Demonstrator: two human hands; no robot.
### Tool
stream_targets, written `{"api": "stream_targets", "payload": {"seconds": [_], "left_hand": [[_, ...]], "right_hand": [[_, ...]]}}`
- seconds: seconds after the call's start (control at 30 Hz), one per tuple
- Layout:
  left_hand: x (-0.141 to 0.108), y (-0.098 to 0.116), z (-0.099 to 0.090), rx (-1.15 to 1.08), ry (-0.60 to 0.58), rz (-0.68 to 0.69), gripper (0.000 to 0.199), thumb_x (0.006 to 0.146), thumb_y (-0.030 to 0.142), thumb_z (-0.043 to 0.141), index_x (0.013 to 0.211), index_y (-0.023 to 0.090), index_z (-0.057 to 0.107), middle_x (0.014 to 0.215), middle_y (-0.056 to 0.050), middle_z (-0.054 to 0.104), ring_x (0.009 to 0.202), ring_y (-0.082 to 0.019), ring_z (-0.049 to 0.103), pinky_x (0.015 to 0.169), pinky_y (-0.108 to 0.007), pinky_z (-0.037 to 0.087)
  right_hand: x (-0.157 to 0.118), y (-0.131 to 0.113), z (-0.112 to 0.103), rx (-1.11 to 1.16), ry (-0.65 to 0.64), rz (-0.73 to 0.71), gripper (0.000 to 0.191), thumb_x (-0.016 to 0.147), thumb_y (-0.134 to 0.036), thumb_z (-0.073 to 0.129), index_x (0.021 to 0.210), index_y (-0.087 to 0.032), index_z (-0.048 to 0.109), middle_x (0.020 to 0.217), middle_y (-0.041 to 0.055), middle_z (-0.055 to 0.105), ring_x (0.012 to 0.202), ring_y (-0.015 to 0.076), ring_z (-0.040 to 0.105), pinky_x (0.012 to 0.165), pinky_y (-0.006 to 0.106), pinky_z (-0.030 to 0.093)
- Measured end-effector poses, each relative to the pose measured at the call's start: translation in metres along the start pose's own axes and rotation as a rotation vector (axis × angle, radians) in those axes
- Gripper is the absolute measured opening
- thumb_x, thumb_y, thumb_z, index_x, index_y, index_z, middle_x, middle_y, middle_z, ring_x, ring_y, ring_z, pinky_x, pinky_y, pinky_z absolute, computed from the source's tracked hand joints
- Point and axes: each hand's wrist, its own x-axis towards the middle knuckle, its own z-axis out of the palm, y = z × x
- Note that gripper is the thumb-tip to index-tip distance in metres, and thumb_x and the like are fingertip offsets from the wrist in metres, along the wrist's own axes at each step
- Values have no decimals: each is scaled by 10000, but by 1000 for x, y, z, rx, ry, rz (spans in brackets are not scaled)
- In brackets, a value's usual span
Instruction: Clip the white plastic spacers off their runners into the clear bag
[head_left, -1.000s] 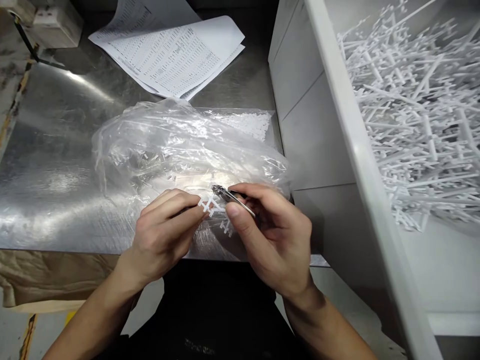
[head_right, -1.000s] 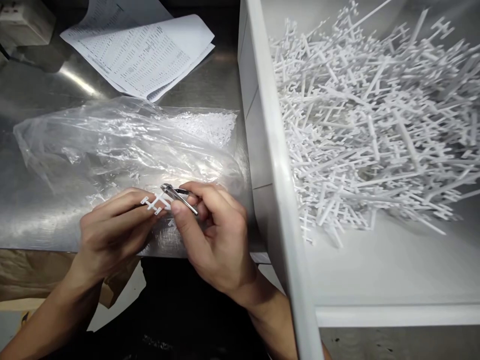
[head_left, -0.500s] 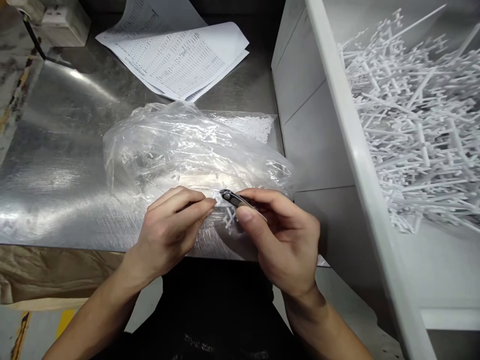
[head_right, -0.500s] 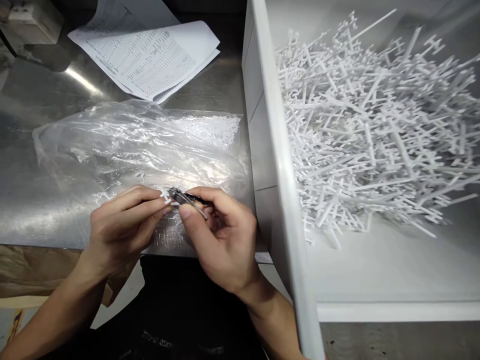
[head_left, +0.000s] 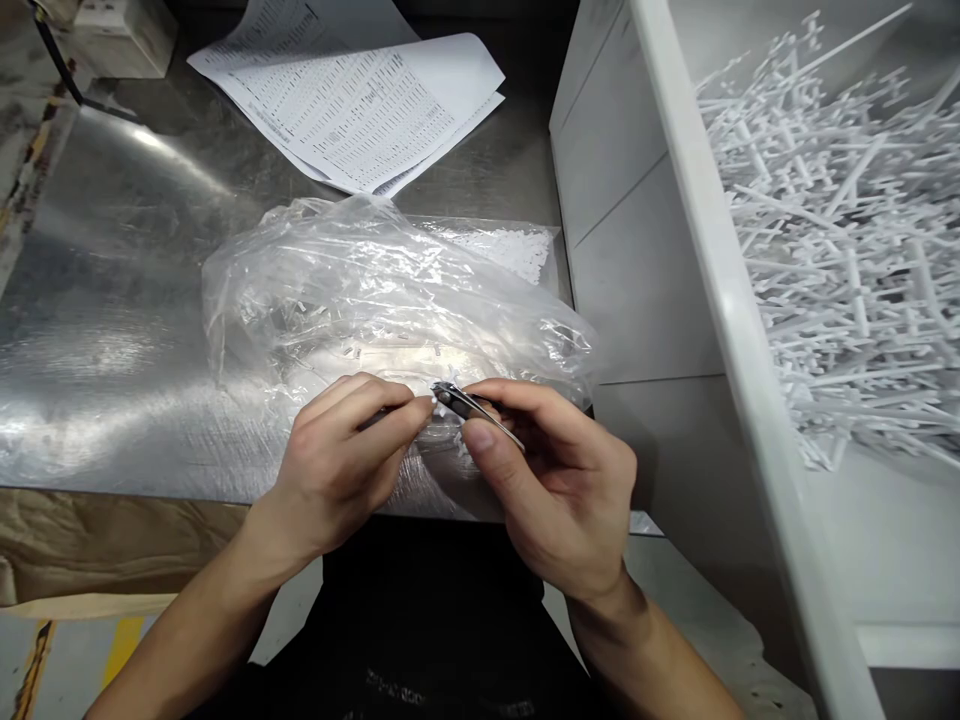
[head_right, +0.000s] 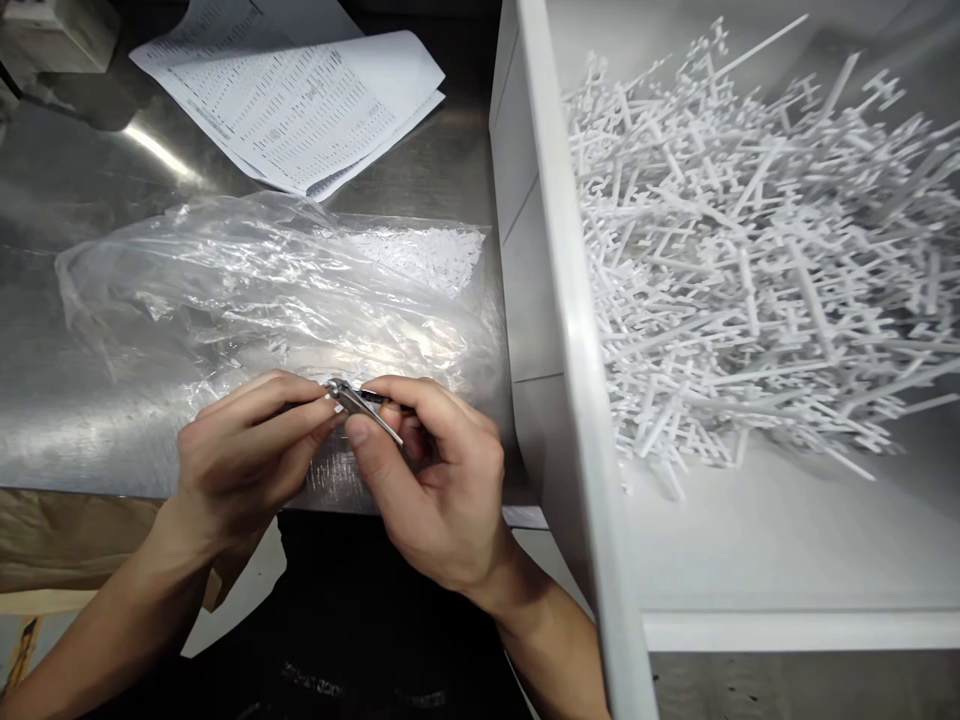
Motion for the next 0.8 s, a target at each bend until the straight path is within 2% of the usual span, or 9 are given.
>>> {"api": "stream_targets", "payload": {"seconds": [0.13, 0.2, 0.3, 0.4, 0.57, 0.8], "left_hand": [[-3, 0, 3, 81, 9, 51, 295, 1012, -7, 603, 1189, 208, 701, 1035, -46, 776, 847, -187, 701, 763, -347, 561], [-3, 0, 4, 99, 11, 74, 298, 1004, -10, 595, 1197, 191, 702, 1024, -52, 776, 832, -189, 698, 748, -351, 559], [0, 2, 4, 94, -3, 52, 268, 1006, -14, 609, 1170, 170, 713, 1006, -41, 768, 826, -170, 693, 742, -326, 552], [3, 5, 1, 48, -15, -17, 201, 1038, 19, 647, 1129, 175, 735, 992, -22, 760, 838, -146, 691, 759, -295, 560], [5, 9, -5, -125, 85, -153, 185, 1021, 30, 742, 1129, 179, 764, 1019, -7, 758, 918, -107, 716, 814, -229, 592], [5, 6, -6, -75, 184, -114, 213, 979, -5, 783, 1085, 175, 744, 1010, 4, 767, 931, -102, 728, 853, -222, 609]], "right_hand": [[1, -1, 2, -1, 8, -10, 111, 975, -197, 824, 1076, -240, 835, 821, 3, 794, 617, 152, 654, 527, 304, 525], [3, -1, 4, 13, 26, -15, 79, 980, -181, 813, 1034, -233, 837, 811, -1, 811, 605, 149, 679, 521, 289, 547], [6, 0, 5, 58, 67, -18, 58, 964, -178, 834, 988, -230, 844, 857, -2, 856, 707, 162, 786, 633, 268, 644], [8, -1, 5, 127, 78, 32, 92, 939, -169, 848, 1006, -233, 851, 889, -7, 874, 751, 156, 823, 684, 239, 679], [6, -2, -1, 155, 148, 50, 153, 908, -152, 842, 1014, -261, 865, 872, -29, 860, 739, 117, 794, 690, 184, 655], [2, -2, -6, 94, 110, 47, 152, 872, -139, 815, 965, -252, 856, 749, -43, 737, 633, 97, 665, 571, 172, 565]]}}
